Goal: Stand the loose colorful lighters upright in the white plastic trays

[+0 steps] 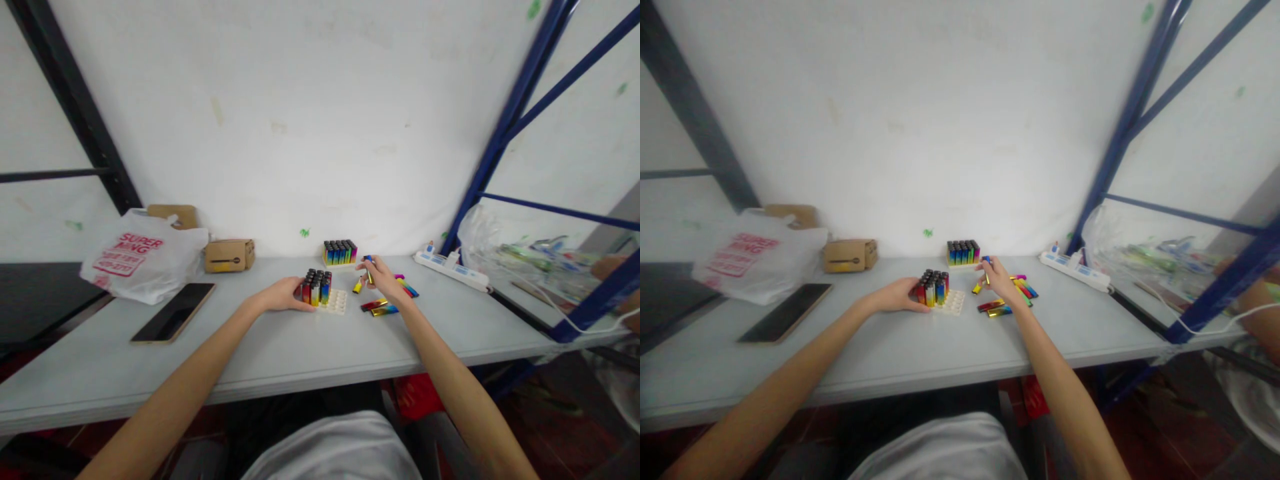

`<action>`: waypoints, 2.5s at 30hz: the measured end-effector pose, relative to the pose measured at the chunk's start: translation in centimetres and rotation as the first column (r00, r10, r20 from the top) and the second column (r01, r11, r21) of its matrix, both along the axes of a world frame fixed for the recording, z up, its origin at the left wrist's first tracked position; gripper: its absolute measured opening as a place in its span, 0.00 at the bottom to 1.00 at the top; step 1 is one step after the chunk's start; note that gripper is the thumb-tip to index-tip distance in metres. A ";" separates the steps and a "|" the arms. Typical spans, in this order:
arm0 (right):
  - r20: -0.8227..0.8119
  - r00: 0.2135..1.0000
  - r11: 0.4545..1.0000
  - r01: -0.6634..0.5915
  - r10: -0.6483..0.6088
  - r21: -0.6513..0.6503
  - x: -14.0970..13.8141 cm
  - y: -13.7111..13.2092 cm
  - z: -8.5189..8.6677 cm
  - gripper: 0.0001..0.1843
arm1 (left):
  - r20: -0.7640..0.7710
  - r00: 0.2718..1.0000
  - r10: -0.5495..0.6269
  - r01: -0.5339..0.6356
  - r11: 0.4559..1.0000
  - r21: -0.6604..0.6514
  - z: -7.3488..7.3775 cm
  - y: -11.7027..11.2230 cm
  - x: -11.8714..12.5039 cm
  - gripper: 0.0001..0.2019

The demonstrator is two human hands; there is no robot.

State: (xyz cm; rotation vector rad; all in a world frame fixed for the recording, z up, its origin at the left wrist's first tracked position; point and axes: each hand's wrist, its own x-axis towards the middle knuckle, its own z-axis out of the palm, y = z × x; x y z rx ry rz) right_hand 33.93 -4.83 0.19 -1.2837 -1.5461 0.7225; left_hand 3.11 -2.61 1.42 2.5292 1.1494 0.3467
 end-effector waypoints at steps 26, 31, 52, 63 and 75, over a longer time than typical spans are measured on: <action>0.304 0.946 0.944 0.007 -0.113 0.329 -4.1 -1.9 -0.3 0.21 | 0.034 0.999 -0.018 0.019 1.000 -0.017 0.1 -0.1 0.1 0.36; 0.272 0.955 0.956 0.039 -0.122 0.291 -4.2 -1.9 -0.7 0.19 | 0.044 0.999 -0.030 0.031 0.999 -0.018 0.0 -0.1 0.1 0.37; 0.530 0.848 0.881 -0.255 0.007 0.397 -6.5 -3.8 -0.2 0.22 | 0.087 0.994 -0.071 0.077 0.995 -0.067 0.0 0.0 0.1 0.34; 0.632 0.767 0.919 -0.319 0.107 0.232 -7.1 -3.3 -0.9 0.19 | 0.022 0.998 -0.052 0.052 0.998 0.021 -0.2 0.1 0.2 0.35; 0.719 0.647 0.955 0.052 -0.256 0.293 -3.0 -2.4 1.2 0.27 | 0.017 0.999 -0.027 0.027 0.999 0.017 0.0 0.0 0.3 0.33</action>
